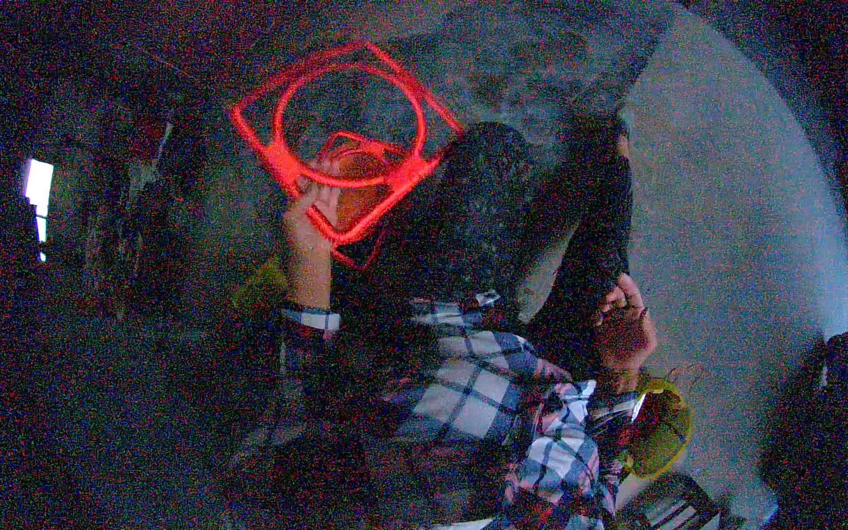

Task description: Wrapping a square red plastic frame with red twine.

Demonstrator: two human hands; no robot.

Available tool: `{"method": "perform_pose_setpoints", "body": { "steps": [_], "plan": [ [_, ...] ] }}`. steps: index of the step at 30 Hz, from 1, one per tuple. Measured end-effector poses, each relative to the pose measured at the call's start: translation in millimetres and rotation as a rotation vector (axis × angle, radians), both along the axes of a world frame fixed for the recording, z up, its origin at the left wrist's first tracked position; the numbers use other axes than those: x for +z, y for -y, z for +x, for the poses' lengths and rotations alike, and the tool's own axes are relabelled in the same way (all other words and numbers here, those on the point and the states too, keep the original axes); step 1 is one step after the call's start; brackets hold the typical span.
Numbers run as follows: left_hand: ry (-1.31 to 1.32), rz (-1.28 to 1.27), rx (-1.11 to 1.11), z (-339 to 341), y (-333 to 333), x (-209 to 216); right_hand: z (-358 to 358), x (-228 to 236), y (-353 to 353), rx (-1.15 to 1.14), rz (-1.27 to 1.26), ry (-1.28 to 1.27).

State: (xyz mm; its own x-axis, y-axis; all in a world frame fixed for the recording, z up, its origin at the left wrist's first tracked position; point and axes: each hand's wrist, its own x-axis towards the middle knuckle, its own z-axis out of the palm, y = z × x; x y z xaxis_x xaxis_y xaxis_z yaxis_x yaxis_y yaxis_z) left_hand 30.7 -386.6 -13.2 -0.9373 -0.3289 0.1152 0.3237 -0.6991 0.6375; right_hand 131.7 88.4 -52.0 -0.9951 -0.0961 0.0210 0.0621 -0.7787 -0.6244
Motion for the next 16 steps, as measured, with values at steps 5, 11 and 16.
{"method": "perform_pose_setpoints", "body": {
  "steps": [5, 11, 16],
  "plan": [
    [0.200, 0.098, 0.112, 8.0, 40.9, -79.0, 2.3, 5.4, 1.3, -0.026, 0.007, 0.010],
    [0.210, 0.224, 0.121, 39.6, 142.5, -215.8, -1.9, -1.8, 3.0, 0.012, -0.020, 0.032],
    [0.686, -0.137, 0.226, 24.7, 95.0, -207.6, 6.8, -7.7, -5.1, -0.059, -0.012, 0.076]
  ]
}}
